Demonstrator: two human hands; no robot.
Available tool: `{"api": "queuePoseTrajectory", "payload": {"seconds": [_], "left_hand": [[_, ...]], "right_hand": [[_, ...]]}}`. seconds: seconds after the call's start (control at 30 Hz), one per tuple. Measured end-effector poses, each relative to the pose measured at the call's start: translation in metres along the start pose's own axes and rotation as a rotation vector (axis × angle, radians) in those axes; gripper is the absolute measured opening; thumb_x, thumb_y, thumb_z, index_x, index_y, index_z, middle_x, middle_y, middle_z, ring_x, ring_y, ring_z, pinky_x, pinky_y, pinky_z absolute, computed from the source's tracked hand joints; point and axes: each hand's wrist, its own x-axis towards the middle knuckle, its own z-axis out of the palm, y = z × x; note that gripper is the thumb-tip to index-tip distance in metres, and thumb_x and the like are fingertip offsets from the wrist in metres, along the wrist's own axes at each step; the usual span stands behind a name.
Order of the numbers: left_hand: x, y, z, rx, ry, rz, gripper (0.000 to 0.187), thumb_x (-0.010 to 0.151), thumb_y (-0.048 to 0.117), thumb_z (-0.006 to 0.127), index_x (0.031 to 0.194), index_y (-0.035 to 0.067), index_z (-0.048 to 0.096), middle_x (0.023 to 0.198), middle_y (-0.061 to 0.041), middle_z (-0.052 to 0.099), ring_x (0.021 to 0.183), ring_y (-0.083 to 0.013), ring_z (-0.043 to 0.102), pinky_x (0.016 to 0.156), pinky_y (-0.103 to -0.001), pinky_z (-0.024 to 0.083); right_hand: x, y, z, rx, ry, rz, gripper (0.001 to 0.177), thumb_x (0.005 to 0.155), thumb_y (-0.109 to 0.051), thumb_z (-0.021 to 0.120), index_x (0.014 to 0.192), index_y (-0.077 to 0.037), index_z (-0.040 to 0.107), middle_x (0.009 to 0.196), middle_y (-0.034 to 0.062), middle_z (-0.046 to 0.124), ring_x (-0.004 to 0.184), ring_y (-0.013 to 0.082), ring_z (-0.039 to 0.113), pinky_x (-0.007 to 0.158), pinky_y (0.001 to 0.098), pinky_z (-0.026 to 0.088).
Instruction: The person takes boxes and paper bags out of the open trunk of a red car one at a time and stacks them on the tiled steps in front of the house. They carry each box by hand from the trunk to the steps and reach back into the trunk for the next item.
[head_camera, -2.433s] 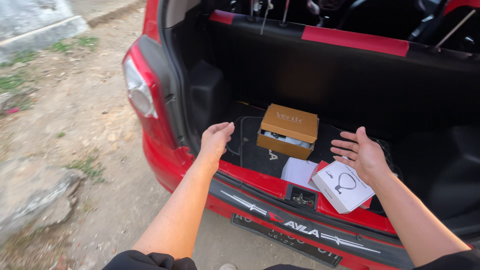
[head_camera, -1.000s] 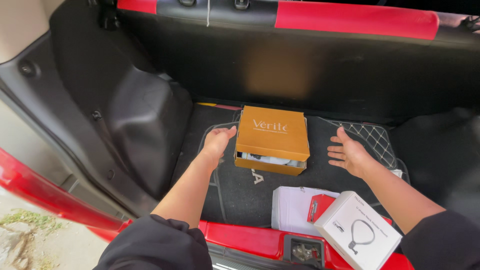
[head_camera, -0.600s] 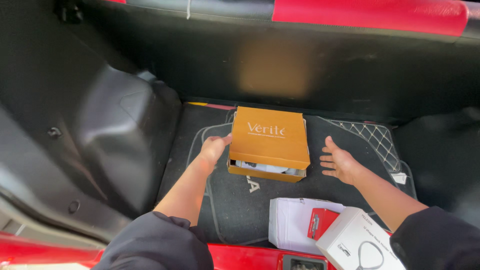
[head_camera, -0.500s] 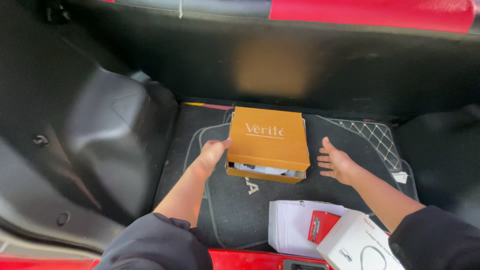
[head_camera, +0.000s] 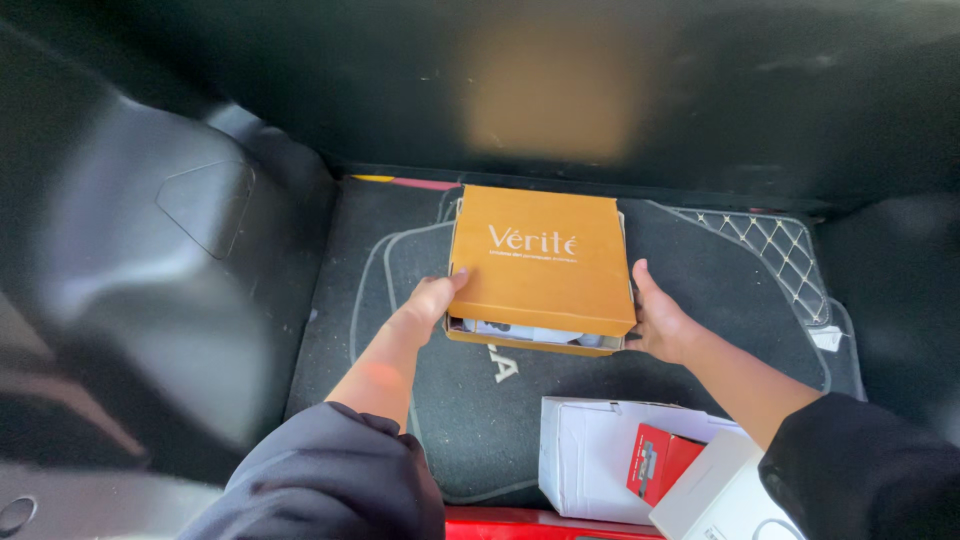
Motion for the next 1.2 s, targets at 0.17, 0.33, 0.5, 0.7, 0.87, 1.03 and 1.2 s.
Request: {"api": "queuePoseTrajectory", "payload": {"seconds": [0.17, 0.33, 0.5, 0.7, 0.87, 1.03, 1.2], "left_hand": [[-0.002, -0.006, 0.008, 0.071, -0.073, -0.030, 0.070, 0.093, 0.059, 0.053, 0.152, 0.022, 0.044, 0.155, -0.005, 0.053, 0.143, -0.0258, 0.045, 0.116, -0.051, 0.032], [0.000, -0.012, 0.005, 0.052, -0.102, -0.028, 0.067, 0.095, 0.059, 0.049, 0.153, 0.028, 0.041, 0.155, 0.000, 0.051, 0.143, -0.0223, 0.043, 0.115, -0.049, 0.034], [0.005, -0.014, 0.006, 0.068, -0.070, -0.026, 0.066, 0.096, 0.057, 0.051, 0.152, 0.024, 0.038, 0.155, -0.004, 0.048, 0.142, -0.0273, 0.042, 0.112, -0.054, 0.035], [0.001, -0.017, 0.010, 0.022, -0.078, 0.019, 0.064, 0.095, 0.051, 0.055, 0.149, 0.022, 0.038, 0.147, -0.007, 0.055, 0.135, -0.0272, 0.051, 0.109, -0.054, 0.039], [-0.006, -0.015, 0.002, 0.040, -0.091, 0.022, 0.062, 0.096, 0.050, 0.053, 0.149, 0.021, 0.038, 0.148, -0.007, 0.055, 0.136, -0.0279, 0.050, 0.109, -0.055, 0.041], [-0.027, -0.010, -0.007, 0.038, -0.094, 0.024, 0.063, 0.097, 0.050, 0.052, 0.151, 0.022, 0.036, 0.153, -0.006, 0.048, 0.140, -0.0299, 0.043, 0.113, -0.061, 0.034], [-0.069, 0.002, -0.007, -0.059, -0.020, 0.042, 0.066, 0.086, 0.053, 0.062, 0.140, 0.022, 0.039, 0.146, -0.008, 0.054, 0.134, -0.0321, 0.049, 0.114, -0.065, 0.025]], "right_hand": [[-0.011, 0.003, 0.015, 0.075, -0.068, 0.065, 0.095, 0.085, -0.084, 0.020, 0.158, -0.026, 0.036, 0.163, 0.0080, 0.041, 0.152, 0.0351, 0.036, 0.123, 0.0644, 0.021], [-0.019, 0.003, 0.026, 0.110, -0.074, 0.057, 0.092, 0.088, -0.083, 0.020, 0.159, -0.025, 0.035, 0.165, 0.0102, 0.038, 0.152, 0.0379, 0.031, 0.121, 0.0687, 0.016], [-0.021, 0.004, 0.031, 0.168, -0.019, 0.053, 0.083, 0.090, -0.078, 0.027, 0.154, -0.028, 0.042, 0.160, 0.0082, 0.044, 0.148, 0.0357, 0.038, 0.119, 0.0680, 0.022], [-0.020, 0.007, 0.033, 0.214, 0.041, 0.058, 0.074, 0.088, -0.077, 0.037, 0.142, -0.029, 0.052, 0.148, 0.0047, 0.054, 0.135, 0.0271, 0.048, 0.111, 0.0606, 0.035], [-0.022, 0.007, 0.031, 0.145, 0.014, 0.042, 0.069, 0.084, -0.071, 0.047, 0.140, -0.031, 0.054, 0.145, 0.0028, 0.056, 0.132, 0.0264, 0.049, 0.106, 0.0591, 0.036], [-0.031, 0.002, 0.034, 0.143, 0.006, 0.050, 0.067, 0.082, -0.063, 0.055, 0.140, -0.031, 0.054, 0.143, 0.0044, 0.055, 0.132, 0.0273, 0.049, 0.104, 0.0618, 0.039], [-0.056, -0.011, 0.033, 0.156, -0.028, -0.004, 0.066, 0.083, -0.060, 0.055, 0.141, -0.028, 0.053, 0.143, 0.0062, 0.054, 0.132, 0.0275, 0.049, 0.102, 0.0640, 0.042]]}}
